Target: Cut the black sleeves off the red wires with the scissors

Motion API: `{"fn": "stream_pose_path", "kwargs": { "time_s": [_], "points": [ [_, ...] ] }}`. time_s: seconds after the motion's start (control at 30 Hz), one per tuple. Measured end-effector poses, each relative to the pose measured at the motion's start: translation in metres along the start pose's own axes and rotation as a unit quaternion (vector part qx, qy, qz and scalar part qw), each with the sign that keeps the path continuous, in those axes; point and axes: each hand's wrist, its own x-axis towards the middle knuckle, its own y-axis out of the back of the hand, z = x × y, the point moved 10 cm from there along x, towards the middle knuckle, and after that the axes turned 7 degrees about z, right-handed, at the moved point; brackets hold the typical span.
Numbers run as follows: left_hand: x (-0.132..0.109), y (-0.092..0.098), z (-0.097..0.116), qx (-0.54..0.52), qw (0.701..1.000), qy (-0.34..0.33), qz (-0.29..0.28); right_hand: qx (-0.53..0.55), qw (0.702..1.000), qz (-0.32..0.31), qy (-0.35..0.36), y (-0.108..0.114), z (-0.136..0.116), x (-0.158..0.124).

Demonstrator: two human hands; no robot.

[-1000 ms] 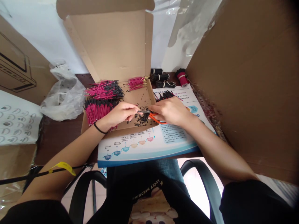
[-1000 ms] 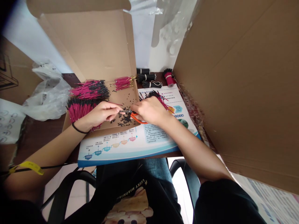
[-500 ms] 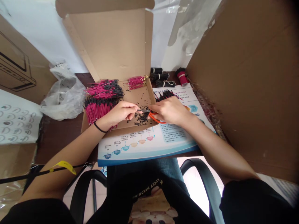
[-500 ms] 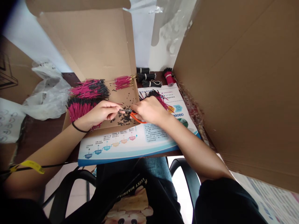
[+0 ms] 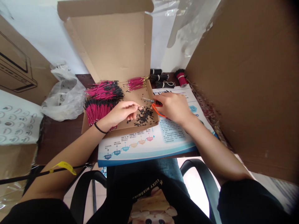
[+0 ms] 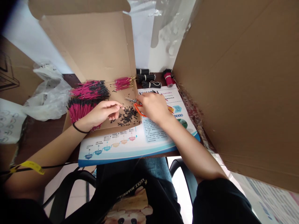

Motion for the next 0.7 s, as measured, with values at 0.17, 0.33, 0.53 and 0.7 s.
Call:
{"fn": "stream_pose_path", "kwargs": {
  "time_s": [0.17, 0.33, 0.53, 0.7],
  "points": [
    [0.001, 0.002, -0.004, -0.035, 0.999, 0.011, 0.014, 0.061, 0.998, 0.011, -0.008, -0.005, 0.006, 0.001],
    [0.002, 0.0, -0.006, -0.049, 0.998, 0.023, 0.011, 0.105, 0.994, 0.013, 0.037, -0.007, -0.007, 0.003],
    [0.002, 0.0, -0.003, -0.054, 0.998, 0.007, 0.013, 0.082, 0.993, 0.05, 0.068, -0.009, -0.014, 0.008],
    [0.003, 0.001, -0.006, -0.073, 0.997, 0.005, 0.017, 0.088, 0.992, 0.069, 0.064, -0.005, -0.015, 0.009]
  ]
}}
